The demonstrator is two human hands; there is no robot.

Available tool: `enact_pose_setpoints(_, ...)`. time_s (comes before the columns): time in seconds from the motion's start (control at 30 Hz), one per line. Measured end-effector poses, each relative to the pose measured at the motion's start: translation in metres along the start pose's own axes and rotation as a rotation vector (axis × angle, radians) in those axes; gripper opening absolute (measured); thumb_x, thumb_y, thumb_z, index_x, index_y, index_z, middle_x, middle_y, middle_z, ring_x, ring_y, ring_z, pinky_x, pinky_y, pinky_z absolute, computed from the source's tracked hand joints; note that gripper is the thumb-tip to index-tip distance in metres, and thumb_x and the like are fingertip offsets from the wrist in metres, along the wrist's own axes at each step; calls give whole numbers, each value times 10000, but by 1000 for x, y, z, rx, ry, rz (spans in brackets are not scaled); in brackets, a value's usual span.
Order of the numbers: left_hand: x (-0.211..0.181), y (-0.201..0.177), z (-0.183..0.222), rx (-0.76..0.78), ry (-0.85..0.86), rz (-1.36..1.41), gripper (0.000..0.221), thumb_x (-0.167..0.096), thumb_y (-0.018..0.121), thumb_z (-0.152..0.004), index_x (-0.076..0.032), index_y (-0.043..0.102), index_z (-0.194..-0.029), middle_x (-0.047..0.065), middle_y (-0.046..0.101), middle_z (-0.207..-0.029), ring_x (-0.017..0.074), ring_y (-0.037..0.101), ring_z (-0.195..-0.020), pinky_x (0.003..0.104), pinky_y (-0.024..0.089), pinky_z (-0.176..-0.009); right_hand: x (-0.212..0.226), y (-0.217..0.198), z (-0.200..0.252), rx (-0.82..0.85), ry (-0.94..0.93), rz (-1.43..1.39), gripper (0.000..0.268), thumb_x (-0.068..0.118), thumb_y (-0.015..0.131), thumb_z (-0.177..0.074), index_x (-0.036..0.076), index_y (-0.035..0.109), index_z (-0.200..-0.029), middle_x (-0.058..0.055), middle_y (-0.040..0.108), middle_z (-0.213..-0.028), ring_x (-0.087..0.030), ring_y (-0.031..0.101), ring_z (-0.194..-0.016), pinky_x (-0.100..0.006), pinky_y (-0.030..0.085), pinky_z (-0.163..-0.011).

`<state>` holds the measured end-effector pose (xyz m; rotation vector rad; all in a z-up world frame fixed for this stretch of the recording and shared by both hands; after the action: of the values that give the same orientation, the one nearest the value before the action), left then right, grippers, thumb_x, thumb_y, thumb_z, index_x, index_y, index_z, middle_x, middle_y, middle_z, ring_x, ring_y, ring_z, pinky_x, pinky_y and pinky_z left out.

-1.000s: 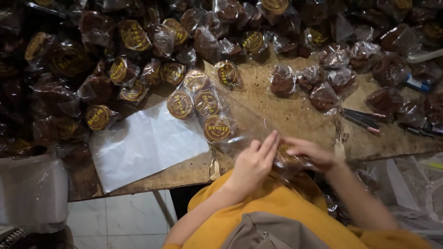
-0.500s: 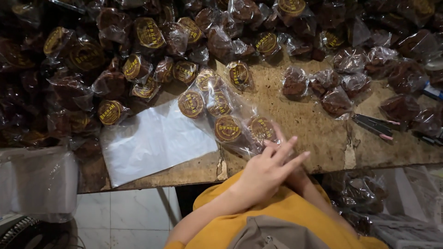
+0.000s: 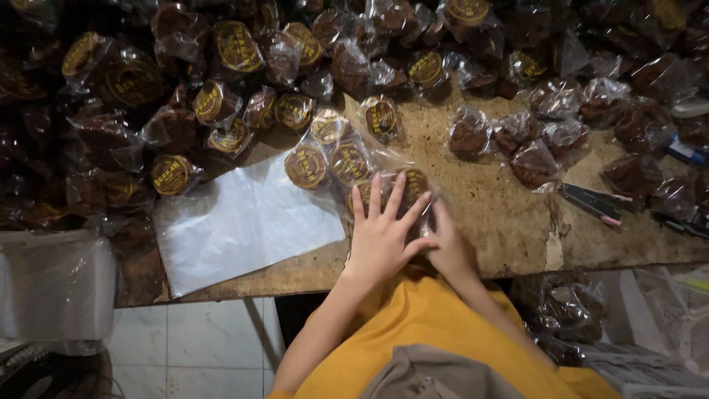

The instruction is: The person packages individual cakes by placing them into plastic bags and sealing the bags with a stapler.

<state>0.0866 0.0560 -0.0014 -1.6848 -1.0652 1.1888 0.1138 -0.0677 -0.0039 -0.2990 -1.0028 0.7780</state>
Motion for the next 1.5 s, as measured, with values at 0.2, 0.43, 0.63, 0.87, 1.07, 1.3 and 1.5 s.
enact_pose_setpoints(0.2,16,0,-9,-51,-30,33,758,-803,395,-882,-391,477,-1513,109,497,-1553,492,441,-1417,688,295,-1129,-84,17,-39,-416,-657,86,251,93,707,-886,76,743,-1133,-176,749,-1075,-394,702,-1020,-454,582,-819)
enact_pose_setpoints(0.43,29,15,-22,-15,-26,-108,622,-710,252,-972,-460,442,-1509,59,447,-1602,466,313,-1504,734,143,-1180,-46,23,-53,-301,-931,262,80,127,677,-852,83,668,-918,-150,638,-936,-385,634,-971,-470,549,-825)
enact_pose_setpoints(0.63,31,11,-29,7,-45,-121,653,-744,304,-945,-452,451,-1511,104,391,-1635,531,280,-1496,748,145,-1167,-91,36,-103,-409,-1276,500,282,377,585,-991,146,701,-879,-45,692,-881,-261,697,-890,-370,585,-869)
enact_pose_setpoints(0.87,20,36,-86,-201,-59,-107,410,-500,646,-880,-179,730,-1120,158,559,-1448,517,279,-1484,715,130,-1191,-38,16,-78,-225,-873,454,296,275,631,-861,80,676,-1079,-148,639,-1014,-341,657,-997,-429,554,-857)
enact_pose_setpoints(1.07,8,92,-90,-65,119,34,176,-248,659,-744,-165,803,-803,40,774,-888,304,631,-1211,675,179,-1232,-30,31,-61,-177,-1015,529,439,251,656,-873,-60,619,-1180,-279,596,-1023,-463,595,-1033,-515,475,-969)
enact_pose_setpoints(1.3,38,26,-45,-63,-86,-57,623,-598,404,-1020,-208,532,-1489,84,513,-1549,395,345,-1500,620,189,-1243,-66,19,-79,-286,-1013,162,391,285,689,-944,52,598,-1245,-108,701,-1079,-314,654,-1146,-415,499,-1058)
enact_pose_setpoints(1.5,39,27,-52,139,-105,-89,662,-696,287,-998,-355,428,-1547,26,336,-1667,383,241,-1547,626,107,-1251,-77,61,-151,-50,-392,332,148,223,660,-784,205,799,-832,-2,757,-773,-301,738,-881,-381,594,-754)
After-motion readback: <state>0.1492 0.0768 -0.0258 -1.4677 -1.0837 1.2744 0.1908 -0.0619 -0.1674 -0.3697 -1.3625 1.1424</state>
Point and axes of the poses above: each hand's wrist, its own z-axis away from the middle knuckle, its own y-axis out of the palm, x = y × z, the point moved 6 cm from there along -z, towards the middle knuckle
